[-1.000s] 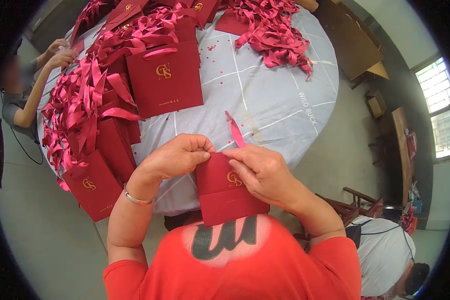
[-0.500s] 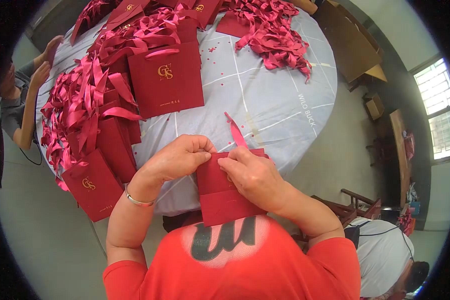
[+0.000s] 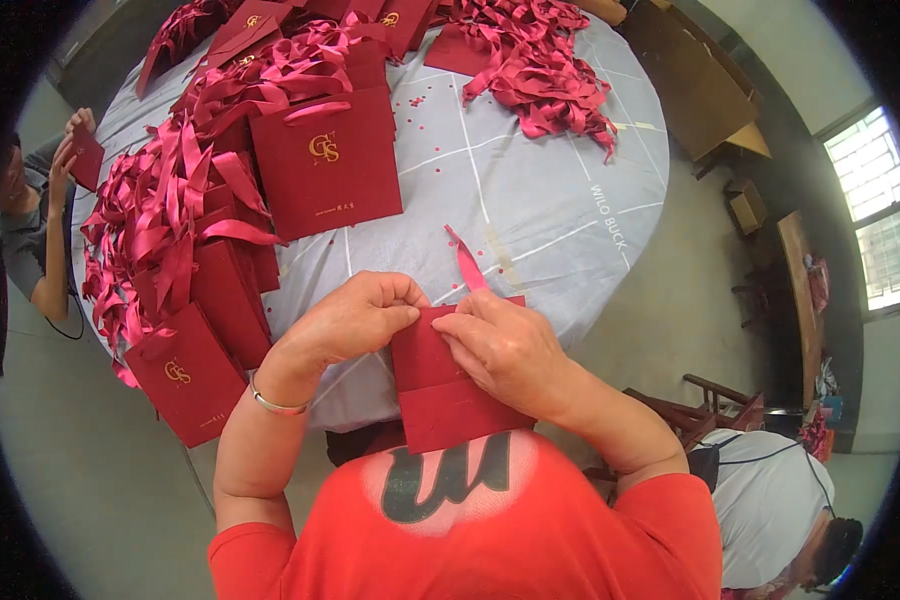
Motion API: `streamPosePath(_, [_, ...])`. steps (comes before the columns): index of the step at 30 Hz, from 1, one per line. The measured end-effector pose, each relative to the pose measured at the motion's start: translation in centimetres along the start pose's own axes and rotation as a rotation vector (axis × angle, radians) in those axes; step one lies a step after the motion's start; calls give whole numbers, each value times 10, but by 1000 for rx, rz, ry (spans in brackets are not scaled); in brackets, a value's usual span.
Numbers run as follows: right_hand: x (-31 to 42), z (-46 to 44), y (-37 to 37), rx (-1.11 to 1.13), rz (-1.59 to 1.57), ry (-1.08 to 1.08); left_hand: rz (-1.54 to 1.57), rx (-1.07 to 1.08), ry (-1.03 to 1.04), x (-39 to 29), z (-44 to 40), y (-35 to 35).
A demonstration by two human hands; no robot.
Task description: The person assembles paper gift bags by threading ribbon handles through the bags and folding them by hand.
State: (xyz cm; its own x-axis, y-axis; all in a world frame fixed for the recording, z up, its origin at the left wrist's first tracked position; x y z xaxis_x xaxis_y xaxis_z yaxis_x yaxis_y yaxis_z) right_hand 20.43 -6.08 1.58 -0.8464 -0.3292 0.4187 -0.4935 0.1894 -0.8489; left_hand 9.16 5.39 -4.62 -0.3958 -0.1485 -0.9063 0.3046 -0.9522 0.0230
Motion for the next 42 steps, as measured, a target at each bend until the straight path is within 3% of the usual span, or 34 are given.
streamPosePath(32, [2,-3,5,-51,-11,-101,-12,-13,12,-6,4,2])
streamPosePath(37, [6,-9,5,129,41,8,-62,-35,18,-8,6,3])
streamPosePath(39, [11,-17,3,202,56,54,-164,-84,139,-3,1,4])
streamPosePath(42, [9,-34,4,360,98,131,-215,-86,92,-9,4,3])
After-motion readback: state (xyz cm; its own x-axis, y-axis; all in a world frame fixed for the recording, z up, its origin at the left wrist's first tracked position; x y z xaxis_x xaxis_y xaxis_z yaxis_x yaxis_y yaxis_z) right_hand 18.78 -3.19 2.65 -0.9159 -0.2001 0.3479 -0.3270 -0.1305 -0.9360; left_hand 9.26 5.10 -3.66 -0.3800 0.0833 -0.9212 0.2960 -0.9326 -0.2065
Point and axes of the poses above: each hand's wrist, its own z-axis away from the middle knuckle, its own y-axis out of the palm, x = y × z, the point moved 5 cm from there along -z, towards the middle knuckle, and after that the axes turned 6 degrees about x, right-handed, at the moved point
